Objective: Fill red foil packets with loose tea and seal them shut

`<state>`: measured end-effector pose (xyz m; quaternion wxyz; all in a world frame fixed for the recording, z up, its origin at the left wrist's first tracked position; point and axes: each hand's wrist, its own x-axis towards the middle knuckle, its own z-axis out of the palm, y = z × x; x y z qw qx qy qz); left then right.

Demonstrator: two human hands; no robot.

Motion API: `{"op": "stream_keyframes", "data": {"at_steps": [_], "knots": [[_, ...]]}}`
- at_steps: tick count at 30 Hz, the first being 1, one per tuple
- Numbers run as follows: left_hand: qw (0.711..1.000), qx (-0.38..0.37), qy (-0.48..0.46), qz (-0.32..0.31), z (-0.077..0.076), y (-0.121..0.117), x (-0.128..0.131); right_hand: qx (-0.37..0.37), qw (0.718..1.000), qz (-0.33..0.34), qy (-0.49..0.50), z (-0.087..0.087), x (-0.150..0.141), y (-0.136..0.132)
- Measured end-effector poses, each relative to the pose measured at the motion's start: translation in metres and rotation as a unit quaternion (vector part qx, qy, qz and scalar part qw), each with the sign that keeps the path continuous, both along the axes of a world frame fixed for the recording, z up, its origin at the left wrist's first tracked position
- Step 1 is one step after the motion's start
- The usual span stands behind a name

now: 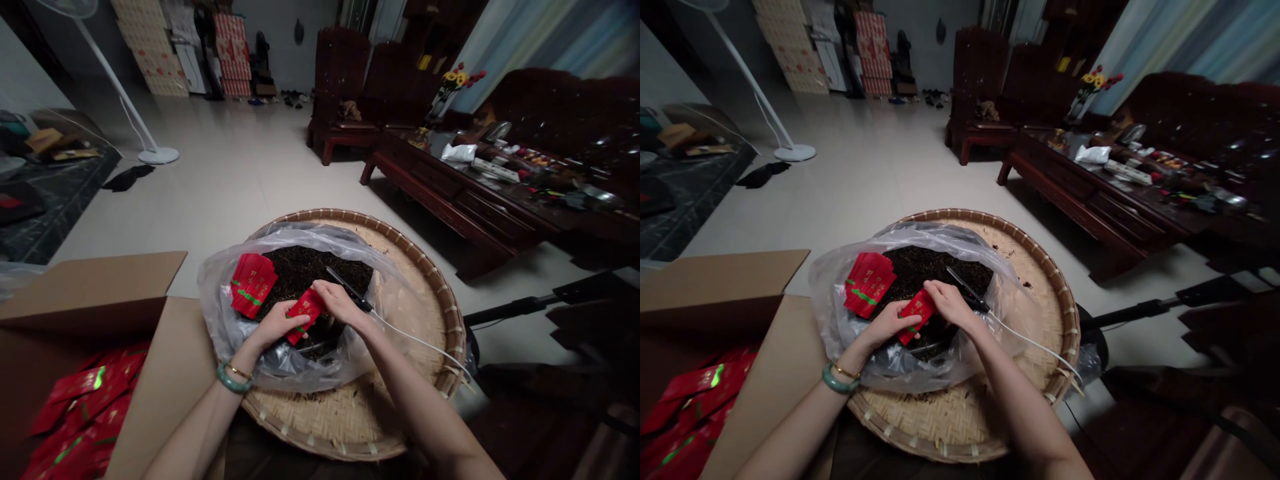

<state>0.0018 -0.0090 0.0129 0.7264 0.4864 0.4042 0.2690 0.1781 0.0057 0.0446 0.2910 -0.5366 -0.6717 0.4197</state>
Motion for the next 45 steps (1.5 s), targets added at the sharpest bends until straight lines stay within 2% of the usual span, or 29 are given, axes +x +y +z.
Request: {"op": "stream_keyframes", "data": {"at_steps": [2,4,6,8,10,12,15,16,18,20,21,23,25,29,33,36,39,41,45], "knots": [[1.000,0.003,-0.007,0.009,0.000,0.001,0.000,-0.094,0.994,0.039,0.040,0.006,0.009,0.001],[1.000,0.007,-0.009,0.010,0.000,0.001,0.001,-0.141,0.987,0.034,0.065,0.013,0.021,0.003],[1.000,0.002,-0.006,0.004,0.000,0.001,0.002,-0.116,0.990,-0.022,0.074,0.023,0.032,0.005],[1.000,-0.010,0.000,-0.009,0.000,0.001,0.004,-0.061,0.993,-0.083,0.059,0.038,0.034,0.005],[1.000,-0.013,0.006,-0.021,-0.001,0.001,0.004,-0.025,0.994,-0.092,0.051,0.057,0.022,0.002],[1.000,-0.004,0.015,-0.025,-0.003,0.002,0.004,-0.032,0.992,-0.022,0.116,0.076,-0.005,-0.001],[0.999,0.008,0.024,-0.025,-0.006,0.004,0.003,-0.049,0.963,0.132,0.230,0.095,-0.050,0.001],[0.999,0.012,0.025,-0.025,-0.007,0.004,0.002,-0.038,0.958,0.152,0.239,0.095,-0.061,0.006],[0.999,0.021,0.016,-0.023,-0.007,0.004,0.002,0.021,0.973,0.125,0.193,0.083,-0.073,0.019],[0.999,0.031,0.000,-0.023,-0.008,0.003,0.002,0.091,0.992,0.061,0.065,0.060,-0.076,0.033],[0.999,0.036,-0.003,-0.027,-0.007,0.002,0.002,0.111,0.992,0.054,-0.016,0.046,-0.076,0.039],[0.998,0.055,-0.001,-0.040,-0.007,0.001,0.002,0.140,0.979,0.048,-0.141,0.020,-0.077,0.045],[0.996,0.079,0.018,-0.043,-0.008,0.000,0.003,0.151,0.963,0.054,-0.216,0.002,-0.082,0.046],[0.994,0.096,0.056,-0.008,-0.010,0.000,0.003,0.158,0.950,0.030,-0.267,-0.010,-0.096,0.044],[0.995,0.085,0.061,0.000,-0.008,0.001,0.004,0.153,0.967,0.000,-0.205,-0.016,-0.101,0.047],[0.995,0.084,0.051,-0.018,-0.007,0.001,0.004,0.111,0.990,-0.010,-0.089,-0.026,-0.098,0.052],[0.998,0.050,0.032,-0.014,-0.007,0.002,0.004,0.056,0.997,-0.041,0.038,-0.028,-0.085,0.056],[0.999,0.016,0.008,0.031,-0.006,0.004,0.004,0.012,0.991,-0.056,0.125,-0.021,-0.067,0.057],[0.989,-0.022,-0.066,0.131,-0.004,0.007,0.002,-0.086,0.958,-0.041,0.272,0.004,-0.018,0.048]]}}
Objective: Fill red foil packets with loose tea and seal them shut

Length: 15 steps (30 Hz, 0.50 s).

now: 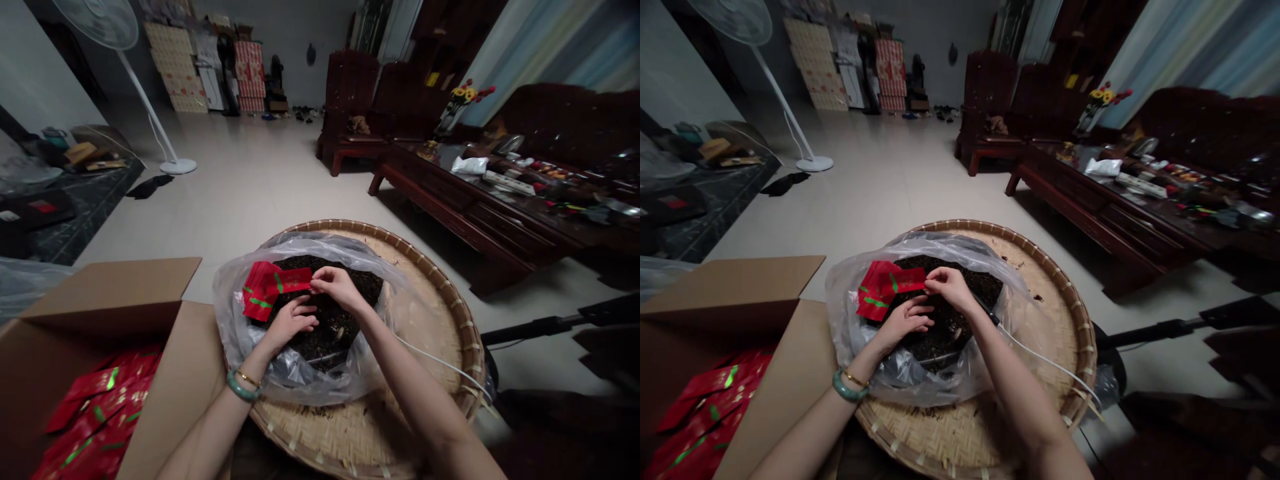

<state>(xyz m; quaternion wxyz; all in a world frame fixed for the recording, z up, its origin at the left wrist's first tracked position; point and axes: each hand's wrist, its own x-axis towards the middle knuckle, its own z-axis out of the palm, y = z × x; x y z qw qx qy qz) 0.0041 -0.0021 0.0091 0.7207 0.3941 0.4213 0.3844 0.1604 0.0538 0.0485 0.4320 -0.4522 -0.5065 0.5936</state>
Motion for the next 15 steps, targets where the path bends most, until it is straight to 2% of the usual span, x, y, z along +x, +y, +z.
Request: {"op": "stream_keyframes", "data": {"at_steps": [2,5,9,15], "knots": [[0.999,0.001,-0.035,0.041,0.003,0.000,-0.002,-0.021,1.000,0.004,0.015,0.008,0.021,-0.008],[0.993,-0.002,-0.083,0.080,0.007,0.000,-0.005,-0.046,0.999,0.005,0.004,0.008,0.036,-0.019],[0.992,-0.016,-0.095,0.086,0.008,0.000,-0.006,-0.041,0.999,0.002,-0.011,-0.003,0.033,-0.022],[0.992,0.004,-0.036,0.121,0.003,0.000,0.000,0.017,0.999,-0.006,-0.043,-0.007,0.028,-0.021]]}}
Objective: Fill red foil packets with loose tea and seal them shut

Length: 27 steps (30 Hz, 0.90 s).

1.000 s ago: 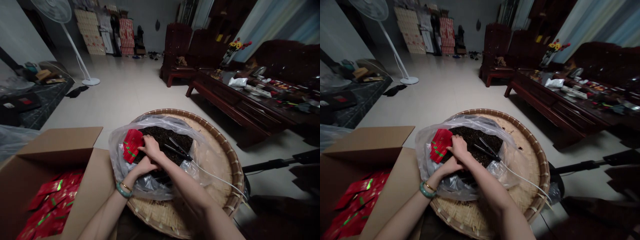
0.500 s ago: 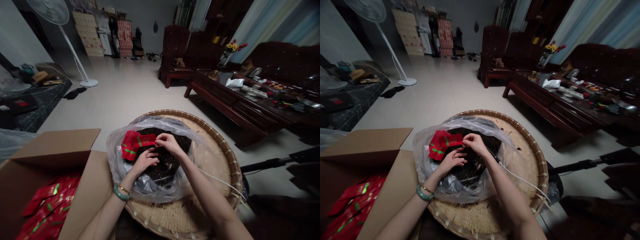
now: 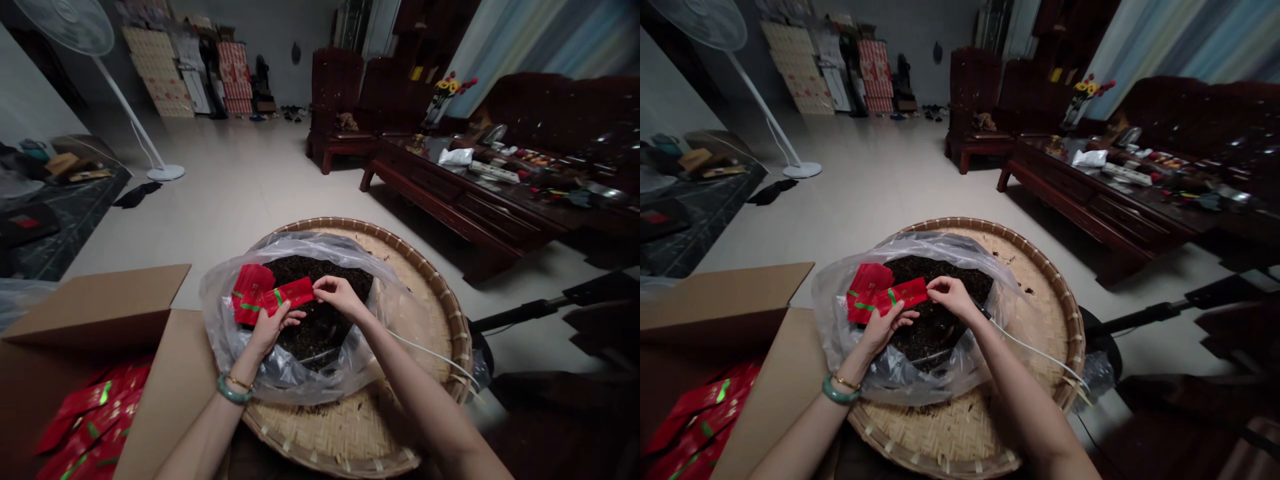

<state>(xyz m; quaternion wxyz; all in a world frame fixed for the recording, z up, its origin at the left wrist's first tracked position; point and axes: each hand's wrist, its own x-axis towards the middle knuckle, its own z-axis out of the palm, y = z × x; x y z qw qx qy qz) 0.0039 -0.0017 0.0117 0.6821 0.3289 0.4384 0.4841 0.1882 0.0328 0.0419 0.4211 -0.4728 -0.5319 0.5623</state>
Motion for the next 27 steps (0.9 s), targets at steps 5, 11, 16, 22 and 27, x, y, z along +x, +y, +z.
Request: {"op": "stream_keyframes", "data": {"at_steps": [5,11,16,22,27], "knots": [[0.998,0.042,0.036,-0.023,-0.001,-0.002,0.004,0.073,0.993,0.025,-0.084,0.000,-0.005,-0.006],[0.989,0.084,0.088,0.080,-0.007,0.005,0.000,0.032,0.991,0.007,-0.130,-0.005,-0.003,-0.007],[0.981,0.104,0.075,0.144,-0.008,0.008,-0.002,0.024,0.993,-0.052,-0.102,-0.009,-0.002,-0.004],[0.974,0.117,0.092,0.171,-0.006,0.006,0.000,0.177,0.962,-0.133,-0.159,-0.015,-0.017,-0.012],[0.976,0.115,0.111,0.146,-0.005,0.004,0.001,0.265,0.926,-0.112,-0.245,-0.020,-0.027,-0.023]]}}
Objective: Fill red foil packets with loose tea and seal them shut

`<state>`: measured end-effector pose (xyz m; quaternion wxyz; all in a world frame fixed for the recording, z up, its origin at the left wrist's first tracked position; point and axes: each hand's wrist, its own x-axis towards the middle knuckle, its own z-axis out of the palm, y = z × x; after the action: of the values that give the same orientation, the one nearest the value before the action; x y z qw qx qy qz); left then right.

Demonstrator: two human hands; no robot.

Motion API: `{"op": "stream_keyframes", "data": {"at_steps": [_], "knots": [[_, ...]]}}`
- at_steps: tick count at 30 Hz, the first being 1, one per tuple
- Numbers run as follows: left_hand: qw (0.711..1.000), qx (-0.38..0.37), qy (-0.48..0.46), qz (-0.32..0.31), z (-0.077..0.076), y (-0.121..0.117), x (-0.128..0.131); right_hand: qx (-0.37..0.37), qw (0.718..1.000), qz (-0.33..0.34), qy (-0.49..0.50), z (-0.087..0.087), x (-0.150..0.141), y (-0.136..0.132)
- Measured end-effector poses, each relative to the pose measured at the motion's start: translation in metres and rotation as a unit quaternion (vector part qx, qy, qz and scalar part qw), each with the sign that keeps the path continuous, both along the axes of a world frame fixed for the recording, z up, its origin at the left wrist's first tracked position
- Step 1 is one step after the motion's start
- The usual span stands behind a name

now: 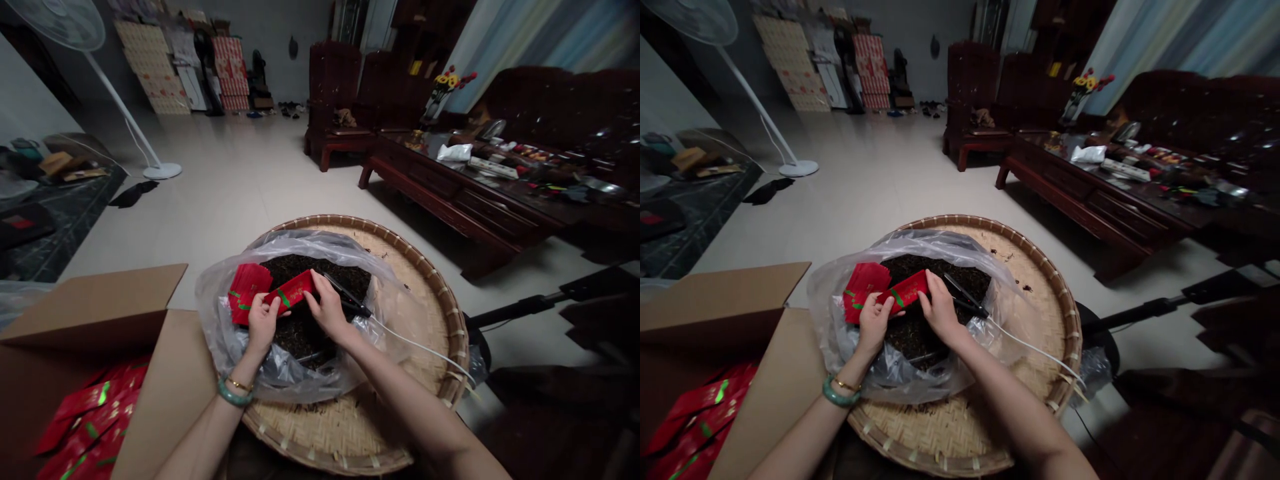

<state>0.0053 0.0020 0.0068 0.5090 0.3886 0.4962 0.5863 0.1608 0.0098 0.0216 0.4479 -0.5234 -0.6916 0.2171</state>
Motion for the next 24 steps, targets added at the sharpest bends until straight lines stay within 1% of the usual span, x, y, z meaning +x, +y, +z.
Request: {"op": "stream_keyframes", "data": {"at_steps": [5,8,11,13,14,17,20,24], "knots": [[0.998,-0.016,0.001,-0.064,0.001,-0.002,0.003,0.047,0.997,0.024,-0.050,-0.006,0.001,-0.001],[0.998,-0.015,0.009,-0.067,0.000,-0.002,0.005,0.058,0.998,0.025,-0.022,-0.006,0.003,0.001],[0.997,-0.010,0.022,-0.073,-0.002,-0.001,0.006,0.048,0.998,-0.025,0.011,-0.001,0.009,0.005],[0.996,-0.007,0.035,-0.077,-0.003,0.000,0.007,0.037,0.998,-0.059,0.000,0.002,0.014,0.008],[0.996,-0.007,0.044,-0.075,-0.003,0.000,0.007,0.033,0.997,-0.062,-0.010,0.005,0.017,0.009],[0.994,0.008,0.074,-0.078,-0.001,0.001,0.010,0.025,0.999,-0.031,-0.022,0.011,0.022,0.012],[0.991,0.034,0.110,-0.068,0.002,-0.001,0.012,0.009,1.000,0.004,-0.006,0.018,0.023,0.012],[0.988,0.023,0.139,-0.061,0.001,-0.004,0.012,-0.043,0.997,0.055,0.040,0.023,0.022,0.011]]}}
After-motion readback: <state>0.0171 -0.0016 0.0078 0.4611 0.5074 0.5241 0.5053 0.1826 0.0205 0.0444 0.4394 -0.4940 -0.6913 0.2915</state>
